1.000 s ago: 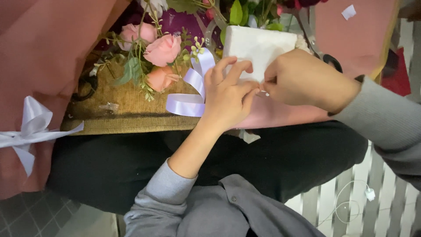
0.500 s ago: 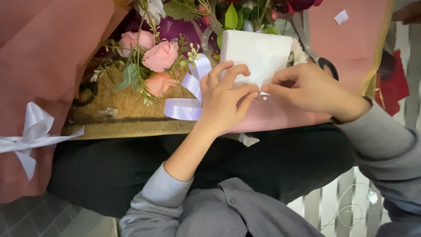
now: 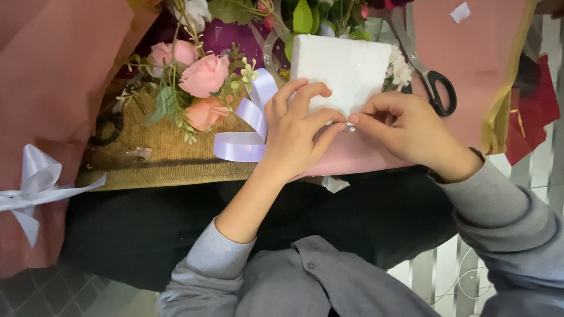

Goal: Preparing and cutting wrapping paper to assemble a flower bouquet around a floral foam base.

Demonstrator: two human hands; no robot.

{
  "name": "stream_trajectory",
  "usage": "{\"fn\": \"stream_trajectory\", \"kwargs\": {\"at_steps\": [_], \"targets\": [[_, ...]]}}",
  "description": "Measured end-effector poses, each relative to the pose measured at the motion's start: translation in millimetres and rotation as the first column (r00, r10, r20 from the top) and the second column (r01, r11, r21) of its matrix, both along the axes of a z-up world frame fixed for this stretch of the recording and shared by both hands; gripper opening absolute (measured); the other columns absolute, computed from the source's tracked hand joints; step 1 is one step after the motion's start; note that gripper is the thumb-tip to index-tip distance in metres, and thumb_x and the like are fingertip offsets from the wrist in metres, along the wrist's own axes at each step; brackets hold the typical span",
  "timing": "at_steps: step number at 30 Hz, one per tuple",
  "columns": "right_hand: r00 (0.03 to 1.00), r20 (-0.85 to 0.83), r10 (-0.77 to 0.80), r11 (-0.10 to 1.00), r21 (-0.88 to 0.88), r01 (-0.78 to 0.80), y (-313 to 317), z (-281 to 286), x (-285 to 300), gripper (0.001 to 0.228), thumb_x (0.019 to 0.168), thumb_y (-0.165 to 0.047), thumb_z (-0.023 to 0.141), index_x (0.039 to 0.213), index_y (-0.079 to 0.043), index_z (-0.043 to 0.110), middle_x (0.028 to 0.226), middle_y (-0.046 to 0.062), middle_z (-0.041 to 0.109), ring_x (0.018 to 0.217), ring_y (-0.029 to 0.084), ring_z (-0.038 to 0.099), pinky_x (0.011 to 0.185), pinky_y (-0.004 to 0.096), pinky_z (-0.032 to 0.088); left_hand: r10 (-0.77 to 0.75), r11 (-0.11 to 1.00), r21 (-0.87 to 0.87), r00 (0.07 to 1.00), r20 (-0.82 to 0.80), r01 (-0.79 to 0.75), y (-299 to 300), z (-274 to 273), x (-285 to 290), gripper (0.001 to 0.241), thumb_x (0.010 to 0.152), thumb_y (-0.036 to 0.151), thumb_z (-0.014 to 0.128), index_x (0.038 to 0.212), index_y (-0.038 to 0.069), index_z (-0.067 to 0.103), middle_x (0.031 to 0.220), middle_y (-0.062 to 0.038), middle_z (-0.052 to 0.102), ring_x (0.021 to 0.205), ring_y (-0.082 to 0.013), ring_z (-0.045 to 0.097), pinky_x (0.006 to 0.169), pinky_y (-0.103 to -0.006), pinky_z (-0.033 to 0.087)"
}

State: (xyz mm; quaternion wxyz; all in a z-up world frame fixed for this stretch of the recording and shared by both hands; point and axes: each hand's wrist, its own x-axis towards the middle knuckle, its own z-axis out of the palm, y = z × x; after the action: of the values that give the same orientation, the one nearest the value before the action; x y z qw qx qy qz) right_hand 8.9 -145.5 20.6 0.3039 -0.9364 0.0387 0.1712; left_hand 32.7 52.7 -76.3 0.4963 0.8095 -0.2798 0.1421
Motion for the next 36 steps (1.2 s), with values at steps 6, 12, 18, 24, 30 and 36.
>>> {"fn": "stream_trajectory", "kwargs": {"at_steps": [6,12,18,24,30,36], "targets": [[0.997,0.051,0.053,0.995,-0.083,-0.048,15,14,2,0.032,0.099,-0.018,0.071,0.070,-0.006,0.070,0.060,0.009,0.061,0.060,0.023,0.061,0.057,0.029,0.046,-0.008,1.000,-0.004,1.000,-0.020,0.008,0,2,-1,0.014,0.093,0.034,0.075,0.087,0.023,0.069,0.123,0.007,0.050,0.134,-0.0264,0.033,0.108,-0.0497,0.025],[0.980,0.183,0.072,0.990,-0.134,-0.048,24,9,-6,0.034,0.098,-0.015,0.072,0.067,-0.007,0.063,0.058,0.007,0.053,0.064,0.024,0.056,0.059,0.033,0.043,0.005,0.999,0.044,1.000,0.019,-0.006,0,6,-2,0.011,0.096,0.030,0.069,0.088,0.022,0.068,0.115,0.005,0.049,0.134,-0.0259,0.031,0.106,-0.0510,0.022],[0.974,0.212,0.074,0.988,-0.149,-0.042,26,8,-12,0.040,0.101,-0.010,0.071,0.062,-0.007,0.063,0.055,0.005,0.053,0.063,0.021,0.051,0.061,0.029,0.043,0.047,0.998,0.042,0.995,0.088,-0.051,-7,-3,-2,0.014,0.094,0.032,0.070,0.085,0.022,0.067,0.113,0.005,0.049,0.133,-0.0266,0.032,0.106,-0.0516,0.022],[0.949,0.270,0.161,0.971,-0.216,-0.104,36,4,-4,0.043,0.098,-0.006,0.066,0.057,-0.010,0.052,0.055,0.001,0.041,0.064,0.019,0.045,0.059,0.028,0.039,0.026,0.998,0.058,0.997,0.074,-0.031,-1,-1,-2,0.010,0.094,0.030,0.070,0.087,0.022,0.068,0.112,0.005,0.049,0.132,-0.0266,0.032,0.106,-0.0522,0.021],[0.941,0.284,0.183,0.961,-0.254,-0.110,39,0,-7,0.038,0.095,-0.003,0.066,0.059,-0.008,0.054,0.059,0.002,0.040,0.068,0.024,0.048,0.058,0.031,0.041,0.031,0.996,0.077,0.996,0.081,-0.037,-1,-1,-1,0.008,0.094,0.028,0.070,0.090,0.022,0.070,0.113,0.005,0.049,0.132,-0.0262,0.031,0.105,-0.0536,0.021],[0.904,0.348,0.249,0.948,-0.278,-0.154,52,5,-9,0.035,0.096,-0.001,0.062,0.062,-0.007,0.055,0.057,0.002,0.040,0.067,0.022,0.050,0.063,0.028,0.043,0.020,0.993,0.113,0.996,0.092,-0.030,-2,-7,-1,0.009,0.095,0.031,0.068,0.091,0.023,0.070,0.112,0.005,0.050,0.132,-0.0278,0.033,0.103,-0.0552,0.021]]}}
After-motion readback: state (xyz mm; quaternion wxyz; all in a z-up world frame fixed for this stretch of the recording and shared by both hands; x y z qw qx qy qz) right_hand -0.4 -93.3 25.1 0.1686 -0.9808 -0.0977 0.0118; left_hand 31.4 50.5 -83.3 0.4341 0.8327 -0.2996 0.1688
